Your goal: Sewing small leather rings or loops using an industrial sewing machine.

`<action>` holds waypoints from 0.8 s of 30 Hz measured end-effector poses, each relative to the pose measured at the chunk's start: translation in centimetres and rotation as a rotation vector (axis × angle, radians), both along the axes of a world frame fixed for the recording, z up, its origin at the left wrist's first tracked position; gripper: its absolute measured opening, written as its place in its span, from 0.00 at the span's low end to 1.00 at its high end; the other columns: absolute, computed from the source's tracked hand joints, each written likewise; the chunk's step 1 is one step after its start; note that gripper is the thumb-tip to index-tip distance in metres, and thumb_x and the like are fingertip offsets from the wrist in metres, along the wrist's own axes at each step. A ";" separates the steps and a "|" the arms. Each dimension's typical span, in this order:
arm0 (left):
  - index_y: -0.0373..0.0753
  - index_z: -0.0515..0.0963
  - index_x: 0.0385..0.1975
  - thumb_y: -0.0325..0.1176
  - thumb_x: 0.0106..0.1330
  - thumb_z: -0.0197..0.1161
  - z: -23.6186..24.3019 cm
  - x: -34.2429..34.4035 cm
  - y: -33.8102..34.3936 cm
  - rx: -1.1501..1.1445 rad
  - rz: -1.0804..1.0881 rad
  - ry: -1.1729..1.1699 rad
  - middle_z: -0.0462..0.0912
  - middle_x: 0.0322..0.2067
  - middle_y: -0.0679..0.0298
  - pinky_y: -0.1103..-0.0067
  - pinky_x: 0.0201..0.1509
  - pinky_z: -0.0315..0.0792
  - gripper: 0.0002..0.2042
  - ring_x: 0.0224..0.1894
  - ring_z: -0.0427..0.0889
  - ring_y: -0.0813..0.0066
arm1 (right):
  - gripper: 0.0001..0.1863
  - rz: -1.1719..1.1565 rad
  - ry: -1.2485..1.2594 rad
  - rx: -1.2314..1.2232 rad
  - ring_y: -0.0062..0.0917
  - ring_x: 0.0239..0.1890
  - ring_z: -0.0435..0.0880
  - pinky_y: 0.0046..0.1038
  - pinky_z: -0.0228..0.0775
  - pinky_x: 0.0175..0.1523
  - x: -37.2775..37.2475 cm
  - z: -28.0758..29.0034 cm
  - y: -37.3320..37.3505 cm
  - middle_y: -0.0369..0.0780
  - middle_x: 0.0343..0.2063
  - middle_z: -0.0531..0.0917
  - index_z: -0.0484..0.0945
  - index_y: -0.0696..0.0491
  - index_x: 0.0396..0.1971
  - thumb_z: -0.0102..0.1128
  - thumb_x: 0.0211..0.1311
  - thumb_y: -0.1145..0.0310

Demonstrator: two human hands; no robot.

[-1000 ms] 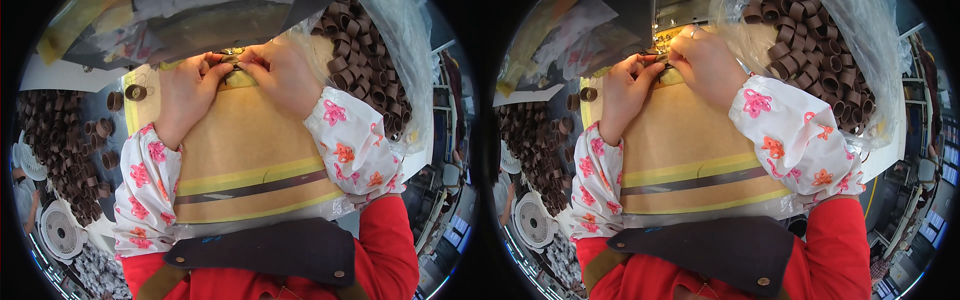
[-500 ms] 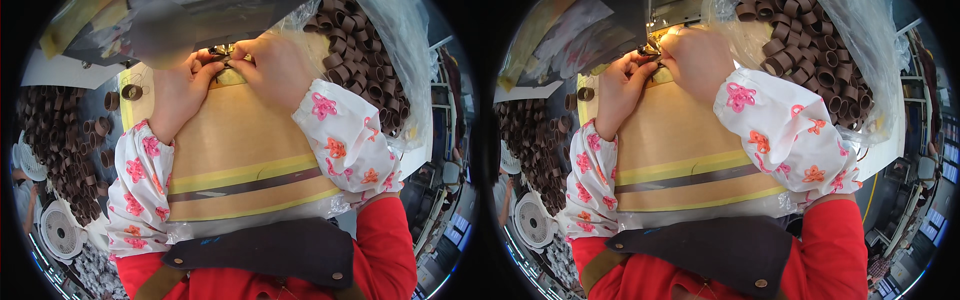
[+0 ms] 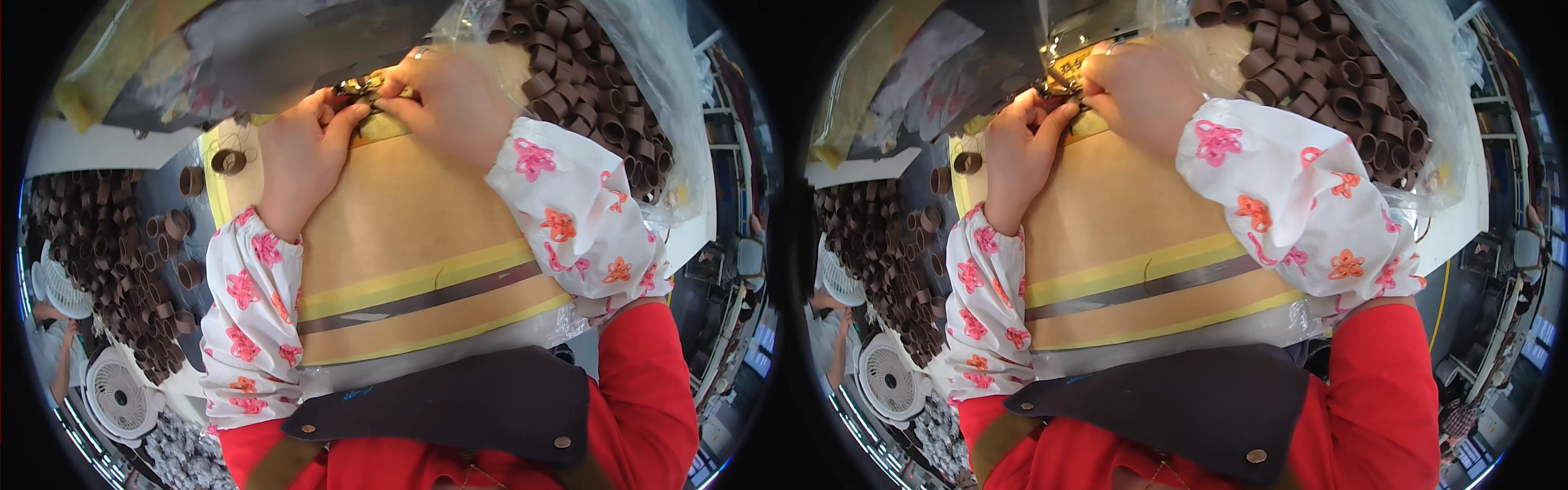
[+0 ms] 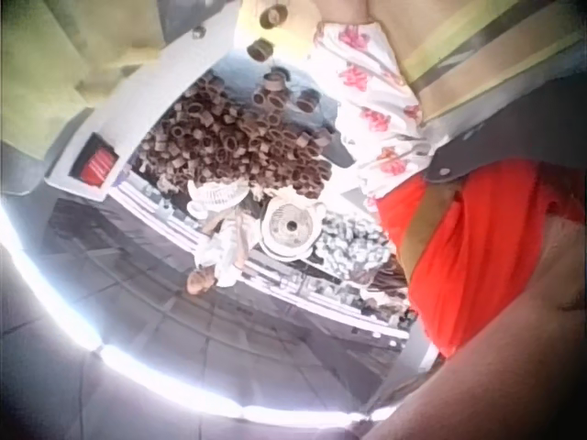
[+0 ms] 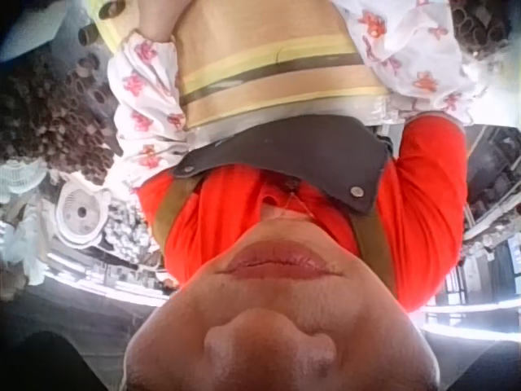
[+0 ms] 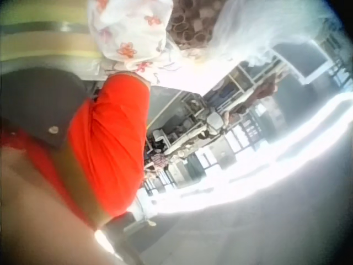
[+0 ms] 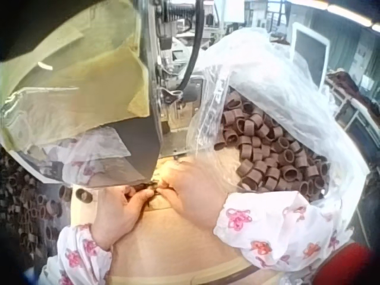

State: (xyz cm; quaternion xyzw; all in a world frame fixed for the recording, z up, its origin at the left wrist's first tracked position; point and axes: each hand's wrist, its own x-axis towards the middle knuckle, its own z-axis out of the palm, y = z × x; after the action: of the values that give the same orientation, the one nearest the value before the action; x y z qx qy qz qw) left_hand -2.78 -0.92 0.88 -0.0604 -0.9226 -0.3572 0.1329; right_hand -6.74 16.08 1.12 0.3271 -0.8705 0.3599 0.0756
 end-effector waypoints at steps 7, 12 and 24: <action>0.35 0.72 0.18 0.39 0.51 0.65 -0.1 0.5 -0.5 0.066 0.075 0.006 0.68 0.10 0.62 0.78 0.16 0.59 0.14 0.12 0.67 0.72 | 0.06 0.024 0.107 -0.090 0.35 0.27 0.77 0.35 0.68 0.32 0.0 -0.9 -0.6 0.39 0.22 0.76 0.72 0.52 0.23 0.56 0.46 0.67; 0.37 0.72 0.18 0.34 0.59 0.57 0.1 3.5 -1.7 -0.351 -0.035 0.259 0.66 0.10 0.66 0.73 0.45 0.59 0.10 0.14 0.65 0.73 | 0.09 0.015 -0.038 -0.037 0.36 0.27 0.78 0.35 0.68 0.31 2.4 0.4 -1.8 0.41 0.22 0.77 0.71 0.54 0.23 0.59 0.45 0.66; 0.37 0.78 0.33 0.30 0.58 0.58 5.0 6.9 -7.0 -0.580 0.190 0.226 0.81 0.32 0.63 0.76 0.47 0.63 0.07 0.35 0.77 0.70 | 0.05 -0.286 0.474 0.380 0.34 0.32 0.78 0.32 0.70 0.36 -4.6 2.3 6.8 0.40 0.26 0.76 0.76 0.53 0.25 0.56 0.45 0.73</action>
State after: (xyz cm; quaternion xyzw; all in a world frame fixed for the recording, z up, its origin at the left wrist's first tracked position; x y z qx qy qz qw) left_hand 4.13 -7.91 5.90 -0.0486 -0.9668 -0.0563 0.2444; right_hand -11.32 22.93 3.45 0.2844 -0.9173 0.0910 0.2635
